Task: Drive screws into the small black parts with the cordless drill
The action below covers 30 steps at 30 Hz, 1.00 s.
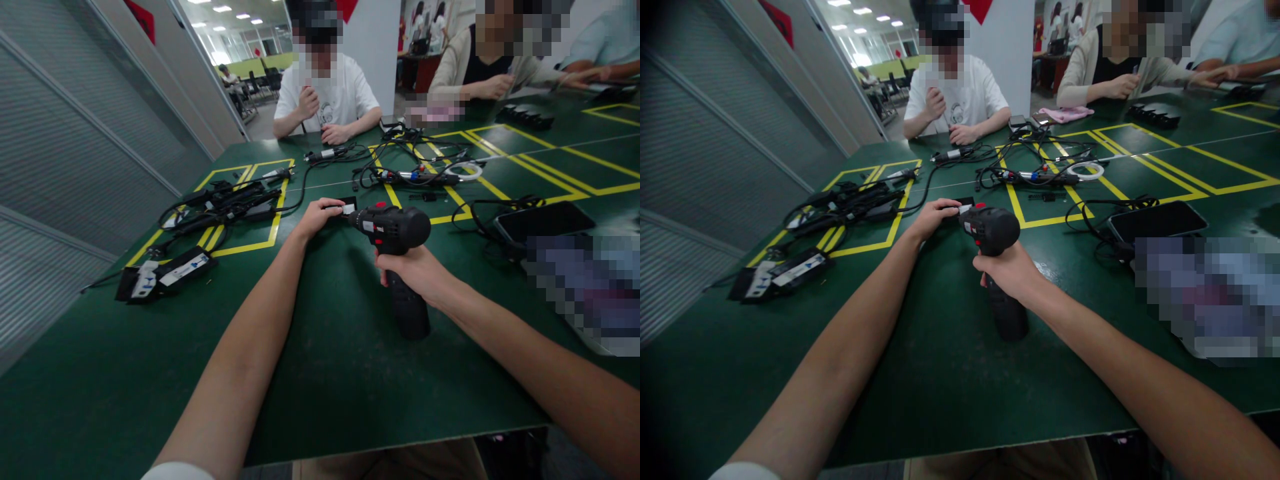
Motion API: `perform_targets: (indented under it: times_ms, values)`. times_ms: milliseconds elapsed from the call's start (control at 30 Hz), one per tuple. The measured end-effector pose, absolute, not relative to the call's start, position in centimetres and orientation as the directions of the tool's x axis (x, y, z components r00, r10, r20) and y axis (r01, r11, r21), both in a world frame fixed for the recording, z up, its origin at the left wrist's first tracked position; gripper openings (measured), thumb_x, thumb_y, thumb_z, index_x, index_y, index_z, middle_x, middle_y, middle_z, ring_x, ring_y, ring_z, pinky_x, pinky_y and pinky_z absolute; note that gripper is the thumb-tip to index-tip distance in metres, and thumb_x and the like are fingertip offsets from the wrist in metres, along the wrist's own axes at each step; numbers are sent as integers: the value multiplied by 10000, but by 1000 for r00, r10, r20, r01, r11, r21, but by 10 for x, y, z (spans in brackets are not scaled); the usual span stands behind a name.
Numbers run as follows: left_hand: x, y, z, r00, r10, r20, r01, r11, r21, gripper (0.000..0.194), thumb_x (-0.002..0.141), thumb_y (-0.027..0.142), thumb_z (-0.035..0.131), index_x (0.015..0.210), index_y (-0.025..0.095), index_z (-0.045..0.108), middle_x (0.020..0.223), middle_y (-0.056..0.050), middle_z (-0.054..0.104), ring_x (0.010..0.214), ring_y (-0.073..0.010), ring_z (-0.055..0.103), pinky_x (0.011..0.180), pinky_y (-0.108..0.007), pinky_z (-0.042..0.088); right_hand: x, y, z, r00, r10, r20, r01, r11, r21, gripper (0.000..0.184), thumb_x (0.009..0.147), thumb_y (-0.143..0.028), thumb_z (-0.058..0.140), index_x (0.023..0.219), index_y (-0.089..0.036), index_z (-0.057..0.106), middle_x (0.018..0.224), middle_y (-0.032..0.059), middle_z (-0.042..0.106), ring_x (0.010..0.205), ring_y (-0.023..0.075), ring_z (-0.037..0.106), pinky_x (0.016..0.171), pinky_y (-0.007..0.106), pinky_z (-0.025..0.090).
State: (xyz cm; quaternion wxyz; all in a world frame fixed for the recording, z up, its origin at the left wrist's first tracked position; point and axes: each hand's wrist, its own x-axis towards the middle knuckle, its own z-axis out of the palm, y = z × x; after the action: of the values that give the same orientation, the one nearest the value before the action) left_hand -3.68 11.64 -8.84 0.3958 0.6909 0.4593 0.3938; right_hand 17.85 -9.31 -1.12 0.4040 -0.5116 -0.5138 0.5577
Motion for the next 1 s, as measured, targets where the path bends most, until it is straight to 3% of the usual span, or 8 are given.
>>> perform_targets:
  times_ms: [1000]
  values:
    - [-38, 119, -92, 266, 942, 206, 334, -290, 897, 369, 689, 370, 684, 1009, 197, 739, 1075, -61, 699, 999, -222, 614, 979, -367, 443, 179, -94, -11, -158, 975, -156, 64, -148, -987, 81, 676, -174, 632, 749, -169, 597, 638, -3, 592, 500, 129, 565, 509, 274, 447]
